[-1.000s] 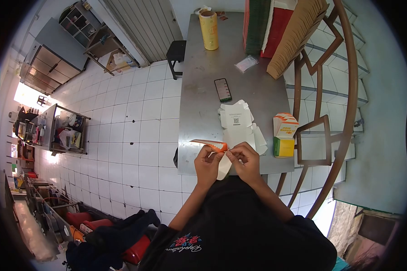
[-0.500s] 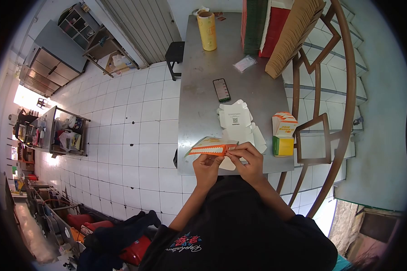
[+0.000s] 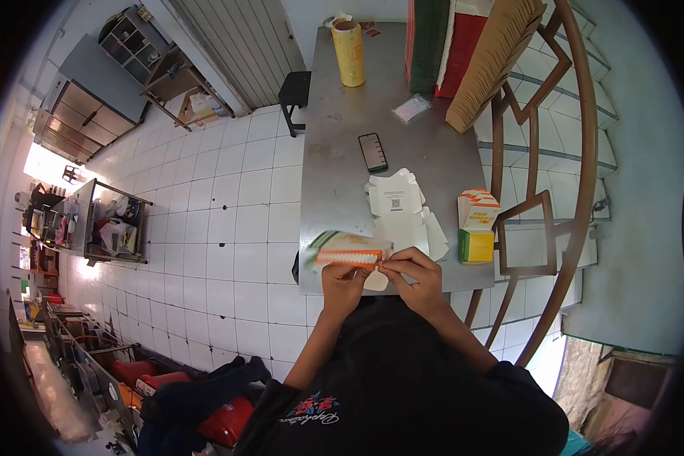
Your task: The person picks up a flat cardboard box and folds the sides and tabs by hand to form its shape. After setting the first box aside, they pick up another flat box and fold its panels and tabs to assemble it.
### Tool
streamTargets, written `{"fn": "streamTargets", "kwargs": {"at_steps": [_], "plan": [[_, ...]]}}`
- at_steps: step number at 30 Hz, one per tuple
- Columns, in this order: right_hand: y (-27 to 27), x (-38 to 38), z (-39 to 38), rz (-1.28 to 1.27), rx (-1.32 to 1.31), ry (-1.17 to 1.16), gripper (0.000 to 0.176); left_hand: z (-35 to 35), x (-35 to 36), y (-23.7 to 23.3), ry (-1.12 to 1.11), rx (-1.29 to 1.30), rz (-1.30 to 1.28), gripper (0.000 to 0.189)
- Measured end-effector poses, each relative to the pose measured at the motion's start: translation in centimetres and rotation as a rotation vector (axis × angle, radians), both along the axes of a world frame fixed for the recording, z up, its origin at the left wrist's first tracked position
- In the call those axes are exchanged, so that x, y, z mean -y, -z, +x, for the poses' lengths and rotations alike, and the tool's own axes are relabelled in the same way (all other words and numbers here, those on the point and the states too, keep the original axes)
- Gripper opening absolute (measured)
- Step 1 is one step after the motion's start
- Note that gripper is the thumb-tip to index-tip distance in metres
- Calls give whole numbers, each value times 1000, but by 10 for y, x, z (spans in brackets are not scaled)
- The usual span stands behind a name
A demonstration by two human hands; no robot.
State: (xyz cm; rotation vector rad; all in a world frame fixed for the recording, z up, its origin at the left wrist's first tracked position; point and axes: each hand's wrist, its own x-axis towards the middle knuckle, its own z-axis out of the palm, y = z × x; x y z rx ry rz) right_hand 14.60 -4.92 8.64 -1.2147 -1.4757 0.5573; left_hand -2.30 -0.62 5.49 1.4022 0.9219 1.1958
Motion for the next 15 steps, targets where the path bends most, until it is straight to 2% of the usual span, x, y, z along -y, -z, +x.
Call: {"fn": "streamTargets", "kwargs": {"at_steps": [2, 4, 8, 11, 12, 14, 15], "plan": [[-1, 0, -4, 33, -14, 22, 13, -6, -3, -2, 48, -40, -45, 14], [-3, 2, -6, 56, 13, 39, 14, -8, -6, -3, 100, 24, -43, 14], [4, 4, -9, 77, 9, 89, 14, -6, -1, 10, 76, 10, -4, 16], [3, 3, -9, 140, 82, 131, 14, 10, 6, 3, -91, 66, 44, 18], [2, 3, -10, 68, 23, 123, 13, 12, 6, 2, -88, 67, 45, 18], [-1, 5, -10, -6, -35, 109, 12, 13, 8, 2, -161, -186, 316, 23], [-3, 4, -9, 15, -18, 109, 12, 12, 8, -1, -164, -209, 300, 27]]}}
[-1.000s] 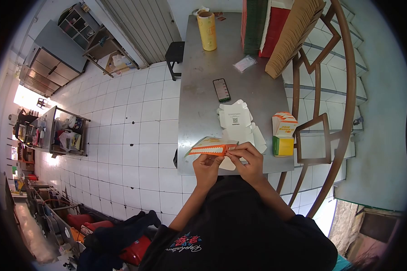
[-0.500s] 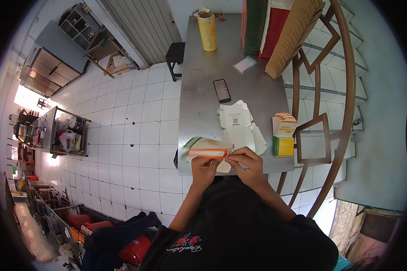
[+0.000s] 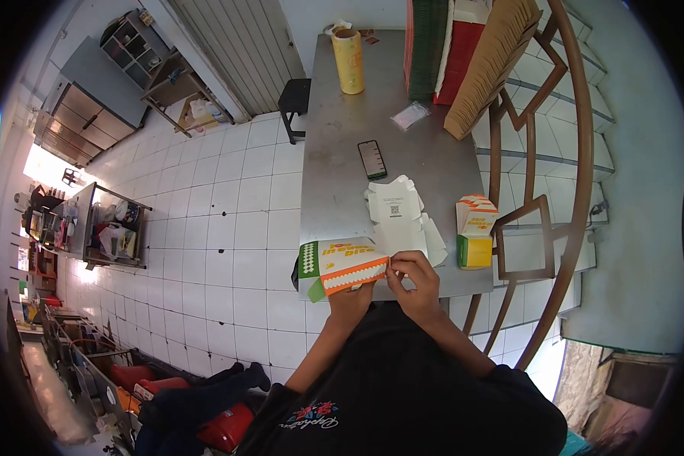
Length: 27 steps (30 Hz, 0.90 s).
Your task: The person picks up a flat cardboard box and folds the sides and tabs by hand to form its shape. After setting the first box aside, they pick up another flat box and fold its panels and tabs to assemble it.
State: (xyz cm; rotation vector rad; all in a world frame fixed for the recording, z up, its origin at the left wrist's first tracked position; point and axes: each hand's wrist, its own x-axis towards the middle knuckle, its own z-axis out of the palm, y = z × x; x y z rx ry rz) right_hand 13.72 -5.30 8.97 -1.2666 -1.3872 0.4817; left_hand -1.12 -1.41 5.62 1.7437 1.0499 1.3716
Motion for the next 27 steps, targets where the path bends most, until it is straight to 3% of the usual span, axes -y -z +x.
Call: {"fn": "streamTargets", "kwargs": {"at_steps": [4, 12, 17, 19, 20, 23, 25, 27], "plan": [[-4, -3, 1, 105, 112, 13, 12, -4, 2, -15, -16, -143, 162, 26], [-6, 1, -7, 57, 104, -56, 16, -13, 11, -12, -27, -20, -77, 27], [-14, -2, -15, 88, 78, -156, 19, -23, 9, -15, -126, 23, -29, 28], [-14, -6, -14, 85, 75, -161, 19, -19, 9, -25, -141, 296, -242, 23], [-13, -7, -14, 88, 74, -166, 19, -22, 9, -22, -146, 296, -238, 23], [-7, -9, -12, 72, -51, -235, 20, -23, 9, -10, 32, 252, -299, 24], [1, -9, -10, 116, -42, -282, 22, -16, 11, -8, 149, 522, -388, 24], [5, -6, -10, 80, -53, -267, 21, -19, 8, -3, 199, 510, -409, 27]]}}
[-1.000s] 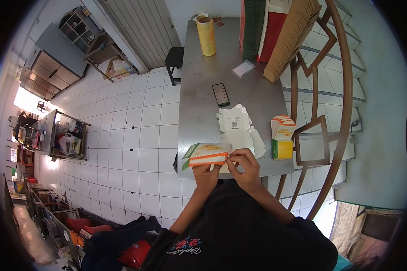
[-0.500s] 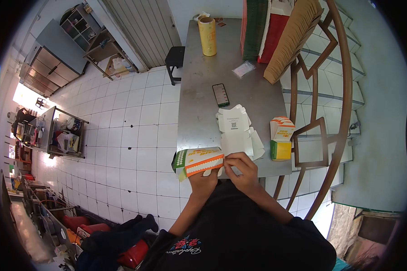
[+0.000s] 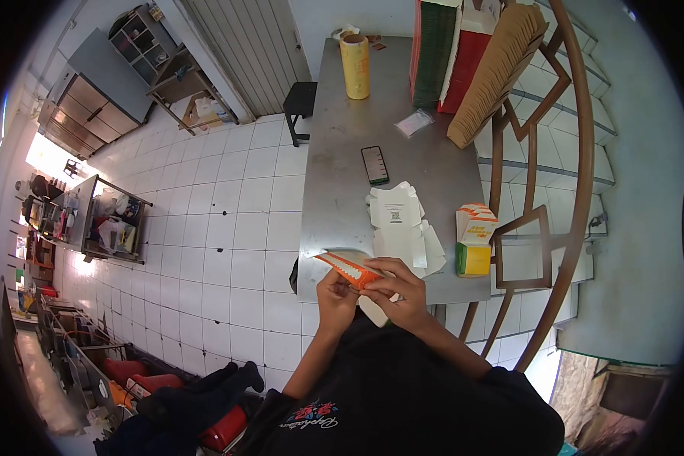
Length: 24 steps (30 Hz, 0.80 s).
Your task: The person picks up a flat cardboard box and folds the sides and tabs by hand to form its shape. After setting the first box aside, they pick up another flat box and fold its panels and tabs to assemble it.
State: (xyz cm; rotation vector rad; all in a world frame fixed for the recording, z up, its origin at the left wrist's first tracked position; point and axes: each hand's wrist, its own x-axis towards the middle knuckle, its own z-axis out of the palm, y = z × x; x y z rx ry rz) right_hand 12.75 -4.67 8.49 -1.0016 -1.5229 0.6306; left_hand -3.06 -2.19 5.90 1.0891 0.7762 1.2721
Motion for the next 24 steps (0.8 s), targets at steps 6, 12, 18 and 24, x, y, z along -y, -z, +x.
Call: {"fn": "streamTargets", "kwargs": {"at_steps": [6, 12, 18, 24], "plan": [[-7, 1, 1, -66, -20, 67, 17, 3, -4, -3, 60, -14, -48, 30], [1, 0, 11, -79, 62, 171, 15, 7, -7, -3, 192, 138, -154, 22], [8, -8, 26, -311, 76, -23, 24, 10, -11, 14, 105, -209, 56, 11], [-23, -18, 30, -203, 32, 16, 39, 11, -21, 13, 148, -840, 646, 24]]}}
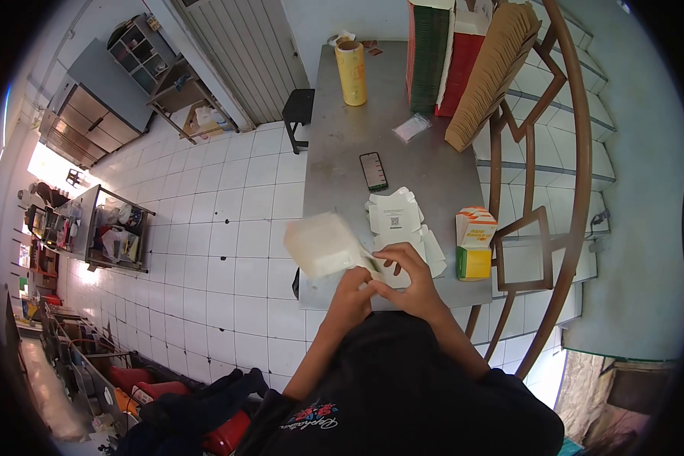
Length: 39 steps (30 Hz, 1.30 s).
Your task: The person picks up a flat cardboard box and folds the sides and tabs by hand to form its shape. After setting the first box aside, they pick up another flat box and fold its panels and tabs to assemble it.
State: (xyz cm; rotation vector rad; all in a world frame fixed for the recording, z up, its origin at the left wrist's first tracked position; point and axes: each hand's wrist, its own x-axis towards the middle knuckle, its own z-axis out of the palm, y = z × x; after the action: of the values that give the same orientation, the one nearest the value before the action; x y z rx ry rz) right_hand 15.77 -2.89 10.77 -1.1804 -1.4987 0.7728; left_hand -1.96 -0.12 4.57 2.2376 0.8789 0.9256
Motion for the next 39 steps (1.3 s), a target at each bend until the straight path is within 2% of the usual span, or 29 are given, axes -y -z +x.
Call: {"fn": "streamTargets", "kwargs": {"at_steps": [1, 2, 4, 6, 8, 9, 10, 11, 12, 13, 16, 20, 22, 24, 27, 29, 32, 35, 39], "plan": [[6, -1, -2, 17, 43, 53, 35, 1, -2, -5, 100, -27, 147, 27], [14, -1, -3, 18, 42, 52, 35, 3, -1, -6, 99, -29, 148, 27], [22, -1, -5, 0, 102, 143, 22, 7, 0, -8, 74, -121, 218, 29], [26, 0, -8, 52, 55, 204, 19, 6, -1, -15, 70, -68, 218, 28], [34, 3, -5, 163, 168, 189, 23, 5, 1, -21, -109, 134, -397, 19], [38, 2, -3, 161, 170, 194, 23, -3, -4, -1, -156, 190, -603, 23], [42, 2, -2, 194, 180, 100, 24, -10, -7, 6, -152, 190, -605, 23], [44, 1, 0, 229, 190, 3, 26, -18, -10, 13, -139, 406, -845, 25], [44, 0, -1, 232, 195, 5, 26, -20, -13, 13, -119, 626, -1080, 30], [44, 1, -3, 243, 222, -7, 25, -20, -17, 11, -147, 594, -1161, 36], [55, 5, -7, 260, 260, 25, 23, -13, -16, 18, -177, 715, -1220, 35], [60, 5, -3, 314, 320, 150, 18, -6, -6, 18, -19, 713, -1108, 23], [62, 5, -6, 312, 295, 183, 18, -1, 1, 21, -28, 776, -1119, 24], [57, 1, -7, 315, 270, 220, 19, 1, 1, 29, 64, 809, -1138, 26], [38, -8, -5, 307, 303, 156, 23, 6, -1, 28, -79, 864, -1060, 28], [31, -12, -4, 266, 296, 26, 23, 5, -2, 30, -134, 891, -1020, 28], [30, -10, 2, 267, 304, 16, 28, 7, -4, 18, -207, 730, -936, 27], [54, -10, 8, 253, 342, 47, 33, 8, -4, 30, -204, 632, -875, 24], [59, -7, 2, 228, 291, 120, 34, 3, -10, 20, -178, 478, -783, 23]]}}
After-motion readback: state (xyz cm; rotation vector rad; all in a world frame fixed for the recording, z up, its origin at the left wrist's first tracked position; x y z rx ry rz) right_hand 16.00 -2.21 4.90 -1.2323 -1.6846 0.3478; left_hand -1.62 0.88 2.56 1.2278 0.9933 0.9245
